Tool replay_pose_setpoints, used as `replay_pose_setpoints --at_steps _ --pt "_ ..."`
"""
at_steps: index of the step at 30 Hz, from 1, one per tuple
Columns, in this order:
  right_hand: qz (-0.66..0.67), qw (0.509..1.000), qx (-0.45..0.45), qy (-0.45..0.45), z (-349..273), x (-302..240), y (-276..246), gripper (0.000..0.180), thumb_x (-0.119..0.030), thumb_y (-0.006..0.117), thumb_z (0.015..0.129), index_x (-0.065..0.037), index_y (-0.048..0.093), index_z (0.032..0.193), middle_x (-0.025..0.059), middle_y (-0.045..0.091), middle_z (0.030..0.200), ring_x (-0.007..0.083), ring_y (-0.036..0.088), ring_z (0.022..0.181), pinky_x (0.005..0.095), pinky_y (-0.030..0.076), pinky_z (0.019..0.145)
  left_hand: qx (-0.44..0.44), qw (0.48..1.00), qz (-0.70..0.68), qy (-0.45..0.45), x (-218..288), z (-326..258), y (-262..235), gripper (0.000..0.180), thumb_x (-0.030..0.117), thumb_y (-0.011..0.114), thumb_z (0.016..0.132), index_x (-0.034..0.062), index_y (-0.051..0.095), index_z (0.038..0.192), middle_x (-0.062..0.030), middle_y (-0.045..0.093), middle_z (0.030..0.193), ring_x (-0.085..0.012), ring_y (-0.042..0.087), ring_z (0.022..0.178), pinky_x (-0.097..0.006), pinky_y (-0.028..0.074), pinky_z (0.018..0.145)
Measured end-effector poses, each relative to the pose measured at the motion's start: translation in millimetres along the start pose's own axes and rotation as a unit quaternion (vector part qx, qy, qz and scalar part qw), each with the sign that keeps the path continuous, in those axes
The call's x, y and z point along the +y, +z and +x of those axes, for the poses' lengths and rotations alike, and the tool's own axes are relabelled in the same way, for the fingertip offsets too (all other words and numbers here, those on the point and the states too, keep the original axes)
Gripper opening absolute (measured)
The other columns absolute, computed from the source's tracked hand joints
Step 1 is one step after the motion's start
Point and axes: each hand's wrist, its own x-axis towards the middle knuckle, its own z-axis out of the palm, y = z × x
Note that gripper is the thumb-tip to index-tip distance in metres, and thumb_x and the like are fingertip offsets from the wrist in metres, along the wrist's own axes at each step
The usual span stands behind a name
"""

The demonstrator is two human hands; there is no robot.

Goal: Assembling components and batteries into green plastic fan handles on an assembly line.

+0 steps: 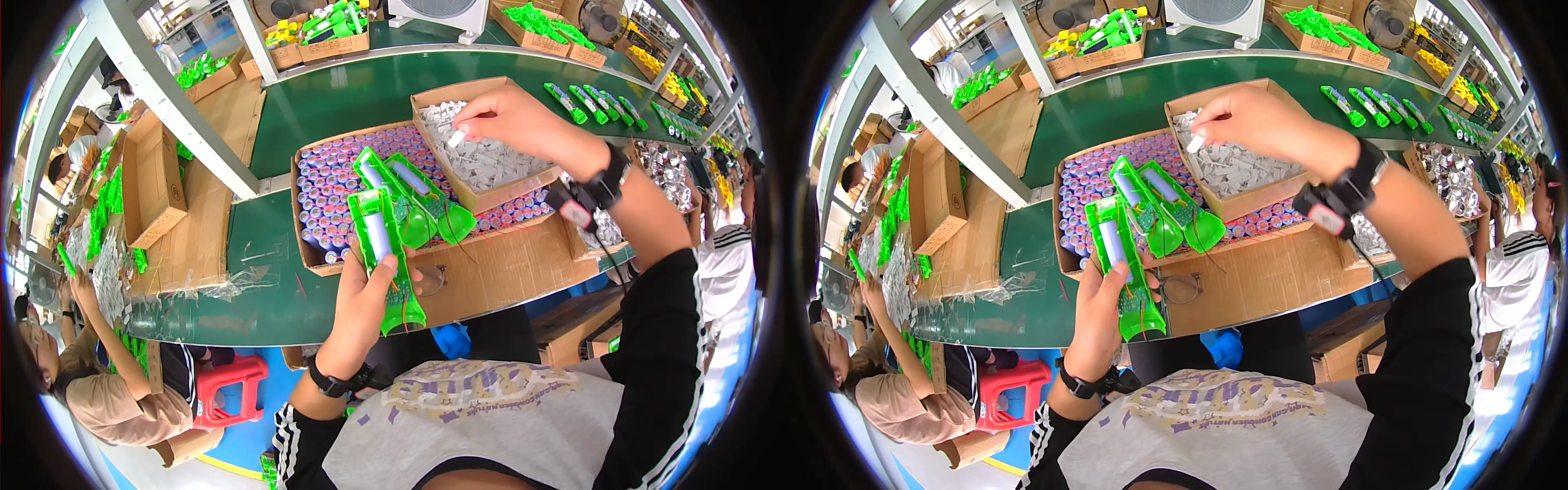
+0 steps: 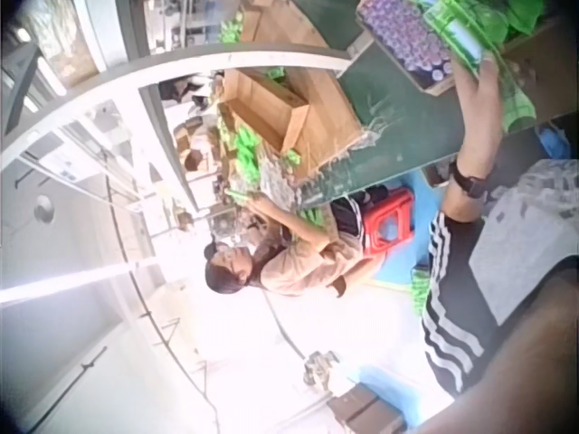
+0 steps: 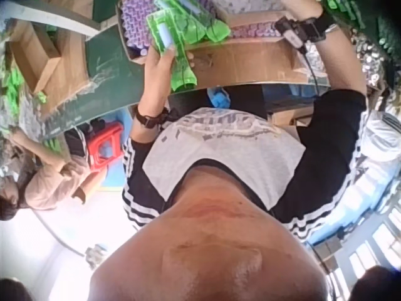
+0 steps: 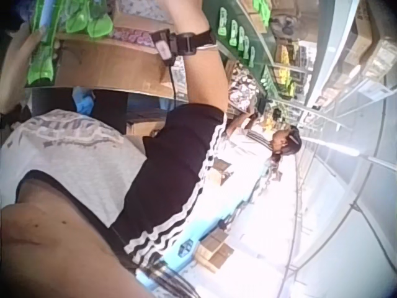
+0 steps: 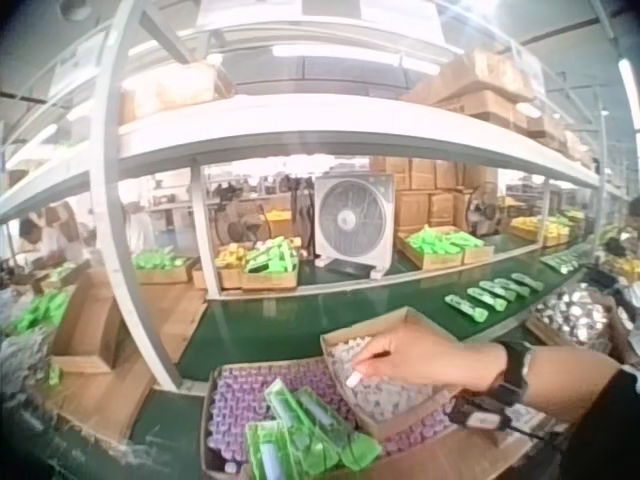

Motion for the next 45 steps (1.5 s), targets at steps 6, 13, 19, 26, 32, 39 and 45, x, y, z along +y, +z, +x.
replay_pose_setpoints --at_steps 6,13,19,26,32,39,45 --pt "0.340 0.938 0.071 -0.003 -66.3 -61.0 65.9 0.021 -0.007 0.057 0.080 0.003 0.057 0.098 0.0097 0.061 0.088 0.0139 0.060 0.080 0.0234 0.048 0.072 -0.004 0.998 -0.056 -0.002 9.1 -10.4 18.5 0.034 0.015 0.052 0.084 0.0036 0.035 0.111 -0.0097 0.053 0.094 -0.0171 0.056 0.076 -0.032 0.051 0.062" --pt "0.318 0.939 0.132 -0.007 -129.7 -64.1 115.6 0.014 -0.004 0.055 0.081 0.003 0.057 0.093 0.0076 0.060 0.080 0.0106 0.059 0.070 0.0211 0.047 0.061 -0.026 0.998 -0.030 0.050 3.1 -31.4 30.3 0.036 0.021 0.059 0.079 -0.0020 0.044 0.103 -0.0107 0.055 0.089 -0.0178 0.056 0.078 -0.032 0.051 0.065" --pt "0.289 0.949 0.123 -0.018 -144.0 -66.0 121.1 0.015 -0.006 0.056 0.081 0.003 0.058 0.093 0.0066 0.058 0.081 0.0097 0.057 0.070 0.0205 0.045 0.060 0.001 1.000 -0.018 0.021 0.2 -46.5 43.9 0.032 0.016 0.056 0.080 -0.0021 0.044 0.104 -0.0105 0.055 0.089 -0.0154 0.055 0.074 -0.031 0.051 0.061" --pt "0.036 0.957 0.211 -0.196 -150.4 -68.6 116.2 0.013 -0.007 0.058 0.079 0.001 0.058 0.089 0.0092 0.059 0.083 0.0129 0.057 0.074 0.0229 0.047 0.064 -0.013 0.999 -0.026 -0.024 0.1 -46.0 48.8 0.031 0.012 0.056 0.080 0.0004 0.040 0.104 -0.0084 0.053 0.084 -0.0151 0.055 0.071 -0.031 0.051 0.059" --pt "0.588 0.795 0.143 0.049 -149.3 -45.7 105.8 0.021 -0.006 0.054 0.082 0.005 0.057 0.100 0.0117 0.060 0.092 0.0157 0.060 0.081 0.0256 0.051 0.074 -0.062 0.996 0.057 0.022 -1.4 -54.6 55.5 0.043 0.012 0.056 0.081 0.0021 0.031 0.113 -0.0100 0.048 0.099 -0.0149 0.053 0.080 -0.030 0.050 0.066" --pt "0.623 0.768 0.145 0.034 -152.0 -48.4 105.2 0.021 -0.006 0.054 0.082 0.005 0.056 0.100 0.0121 0.060 0.092 0.0158 0.060 0.082 0.0266 0.051 0.076 -0.096 0.983 0.149 0.045 -9.6 -60.2 61.3 0.042 0.008 0.051 0.083 0.0046 0.028 0.118 -0.0089 0.047 0.102 -0.0148 0.052 0.085 -0.031 0.048 0.070" --pt "0.465 0.859 0.215 -0.005 -151.0 -49.4 110.1 0.017 -0.003 0.054 0.082 0.003 0.058 0.097 0.0101 0.060 0.091 0.0145 0.059 0.083 0.0241 0.048 0.076 -0.119 0.978 0.167 0.028 -9.5 -63.5 64.2 0.043 0.006 0.047 0.084 0.0047 0.025 0.121 -0.0092 0.045 0.103 -0.0143 0.051 0.084 -0.030 0.047 0.071"
